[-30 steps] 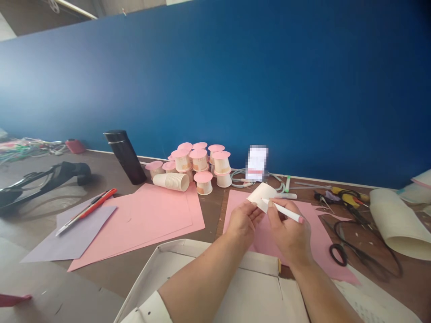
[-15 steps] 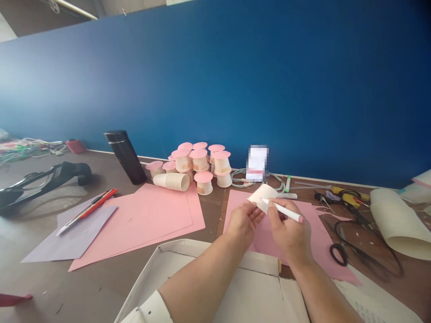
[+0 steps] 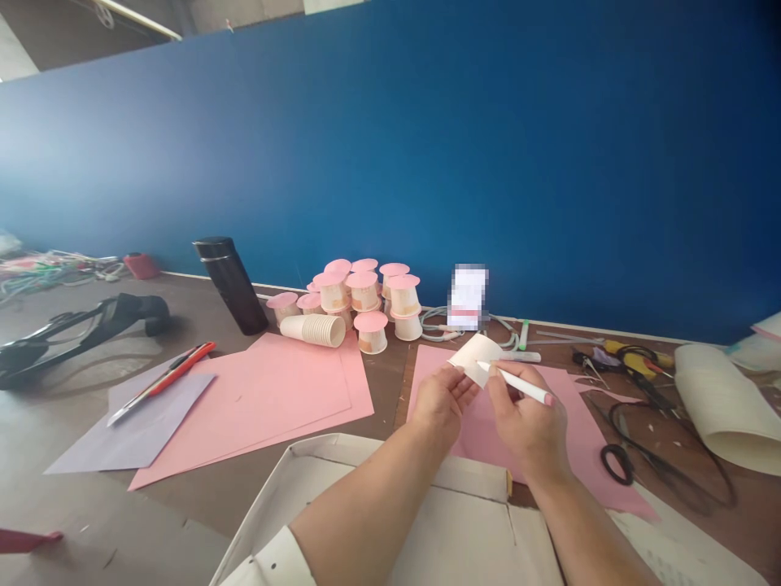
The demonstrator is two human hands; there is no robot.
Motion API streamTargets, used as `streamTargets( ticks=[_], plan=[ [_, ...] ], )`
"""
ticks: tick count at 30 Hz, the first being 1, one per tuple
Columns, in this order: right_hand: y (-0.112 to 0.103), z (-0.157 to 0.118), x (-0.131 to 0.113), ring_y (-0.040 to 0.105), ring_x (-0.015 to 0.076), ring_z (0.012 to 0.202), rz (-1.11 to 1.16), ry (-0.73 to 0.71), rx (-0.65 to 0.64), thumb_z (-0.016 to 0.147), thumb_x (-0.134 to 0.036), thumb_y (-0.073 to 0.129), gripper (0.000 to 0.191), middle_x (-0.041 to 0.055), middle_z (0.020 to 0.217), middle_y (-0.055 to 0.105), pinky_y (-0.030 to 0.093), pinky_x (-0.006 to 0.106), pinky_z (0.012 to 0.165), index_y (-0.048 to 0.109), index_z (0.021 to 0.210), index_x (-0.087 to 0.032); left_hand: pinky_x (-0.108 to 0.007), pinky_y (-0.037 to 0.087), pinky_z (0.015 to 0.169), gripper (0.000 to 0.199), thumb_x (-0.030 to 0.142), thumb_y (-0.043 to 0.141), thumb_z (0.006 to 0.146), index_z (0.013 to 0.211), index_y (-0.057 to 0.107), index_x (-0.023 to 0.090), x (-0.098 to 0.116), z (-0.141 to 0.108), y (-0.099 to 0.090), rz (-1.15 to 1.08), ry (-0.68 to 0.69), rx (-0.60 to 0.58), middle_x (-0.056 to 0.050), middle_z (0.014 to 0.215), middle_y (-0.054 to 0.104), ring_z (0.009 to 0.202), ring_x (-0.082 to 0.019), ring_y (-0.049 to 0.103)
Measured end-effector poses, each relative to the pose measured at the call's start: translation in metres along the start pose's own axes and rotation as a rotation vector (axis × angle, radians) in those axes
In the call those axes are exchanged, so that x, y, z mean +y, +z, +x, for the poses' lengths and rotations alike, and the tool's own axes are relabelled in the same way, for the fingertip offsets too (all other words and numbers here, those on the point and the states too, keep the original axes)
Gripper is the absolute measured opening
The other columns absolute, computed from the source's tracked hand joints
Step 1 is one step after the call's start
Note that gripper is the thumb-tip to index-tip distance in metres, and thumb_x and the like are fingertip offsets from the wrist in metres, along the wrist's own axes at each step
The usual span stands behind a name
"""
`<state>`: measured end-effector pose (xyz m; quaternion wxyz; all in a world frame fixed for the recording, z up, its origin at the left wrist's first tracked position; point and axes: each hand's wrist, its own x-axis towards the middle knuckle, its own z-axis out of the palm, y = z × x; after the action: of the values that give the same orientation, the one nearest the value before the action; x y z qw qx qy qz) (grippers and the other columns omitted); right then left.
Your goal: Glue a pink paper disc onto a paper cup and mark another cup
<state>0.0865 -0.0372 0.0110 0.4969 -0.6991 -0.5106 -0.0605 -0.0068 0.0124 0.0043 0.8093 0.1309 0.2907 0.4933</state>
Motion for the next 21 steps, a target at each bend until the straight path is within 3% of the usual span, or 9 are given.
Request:
streamTargets(
  ticks=[11,17,21],
  plan=[
    [0.0018,-0.0002,0.0009,0.062,0.0174,0.066,0.017,-0.022,0.004,0.081,-0.040,0.054,0.025,0.0059,0.083,0.070,0.045,0.027,0.062,0.066,0.088,-0.020,-0.025,0.054,0.071,0.009,0.007,0.060,0.073,0.081,0.064,0.010,-0.0017,0.0035,-0.0040,0.025,0.028,-0.017,-0.010,0.078,0.068,0.067,-0.013,0.065],
    [-0.0014,-0.0010,-0.0009,0.060,0.0174,0.065,0.077,-0.007,0.093,0.083,-0.042,0.054,0.028,0.0075,0.082,0.069,0.045,0.028,0.062,0.067,0.090,-0.019,-0.026,0.053,0.076,0.017,0.010,0.062,0.073,0.090,0.066,0.009,-0.0035,0.0071,-0.0074,0.063,0.071,-0.041,-0.011,0.086,0.069,0.072,-0.014,0.066],
    [-0.0012,-0.0011,0.0002,0.058,0.0165,0.062,0.078,-0.016,0.082,0.083,-0.041,0.055,0.026,0.0066,0.079,0.068,0.045,0.027,0.061,0.067,0.089,-0.019,-0.027,0.052,0.078,0.018,0.013,0.065,0.072,0.089,0.067,0.009,-0.0025,0.0075,-0.0081,0.101,0.089,-0.071,-0.011,0.085,0.069,0.072,-0.014,0.064]
  ],
)
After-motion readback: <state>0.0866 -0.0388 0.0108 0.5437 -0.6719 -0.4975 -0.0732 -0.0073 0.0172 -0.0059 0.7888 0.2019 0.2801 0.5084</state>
